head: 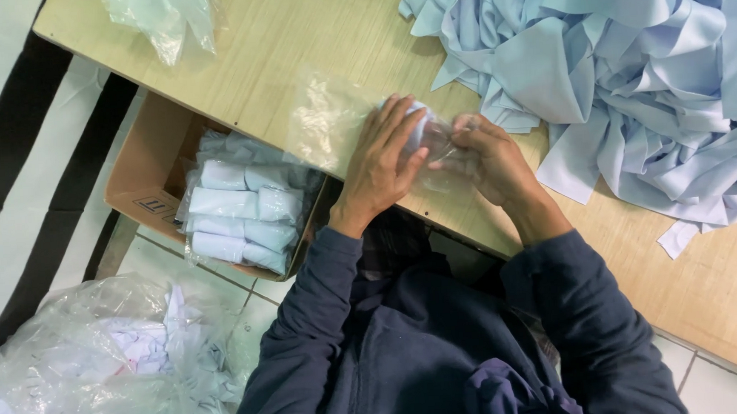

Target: The person repeatedly picks light blue fabric pieces from a pile, folds them into compact rectangular shapes, and places them into clear plastic bags on a wooden table. The process is repeated multiple times with consistent folding technique.

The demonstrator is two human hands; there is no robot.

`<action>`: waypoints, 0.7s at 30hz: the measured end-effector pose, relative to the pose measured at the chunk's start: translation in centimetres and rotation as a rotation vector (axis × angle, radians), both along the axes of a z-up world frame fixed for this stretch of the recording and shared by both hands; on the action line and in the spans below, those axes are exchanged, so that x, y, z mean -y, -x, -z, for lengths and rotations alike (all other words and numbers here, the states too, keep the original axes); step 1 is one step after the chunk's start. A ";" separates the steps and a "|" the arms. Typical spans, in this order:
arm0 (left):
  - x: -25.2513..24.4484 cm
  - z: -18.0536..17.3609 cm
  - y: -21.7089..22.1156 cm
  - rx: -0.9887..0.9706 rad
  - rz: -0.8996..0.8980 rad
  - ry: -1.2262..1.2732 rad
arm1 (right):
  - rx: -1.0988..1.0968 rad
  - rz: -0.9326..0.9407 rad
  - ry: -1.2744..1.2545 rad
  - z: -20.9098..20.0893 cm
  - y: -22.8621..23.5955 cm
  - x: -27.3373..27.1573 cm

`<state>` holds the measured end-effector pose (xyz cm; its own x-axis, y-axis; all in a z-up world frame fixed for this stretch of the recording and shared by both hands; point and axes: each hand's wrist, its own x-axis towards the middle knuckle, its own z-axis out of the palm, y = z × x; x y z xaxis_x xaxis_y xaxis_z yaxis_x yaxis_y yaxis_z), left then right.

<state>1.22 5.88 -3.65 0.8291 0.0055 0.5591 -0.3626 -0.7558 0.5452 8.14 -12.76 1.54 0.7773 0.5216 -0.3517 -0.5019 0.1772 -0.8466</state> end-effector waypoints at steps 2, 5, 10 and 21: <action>0.7 -0.2 -1.0 0.015 0.092 0.056 | 0.008 0.061 -0.014 -2.3 1.3 1.1; 2.2 0.2 -2.6 0.038 0.213 0.107 | 0.006 0.160 -0.030 -3.6 2.5 3.1; 3.7 0.4 -3.7 0.023 0.174 -0.067 | -0.088 0.233 -0.081 -4.2 2.4 4.4; 2.4 0.3 -3.5 -0.100 0.276 0.116 | -0.017 -0.038 -0.200 2.2 -3.1 1.4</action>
<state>4.77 3.45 -3.92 0.8592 -0.1683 0.4831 -0.4853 -0.5672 0.6655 11.23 -14.11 -0.70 0.7508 0.6110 -0.2509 -0.5252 0.3219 -0.7878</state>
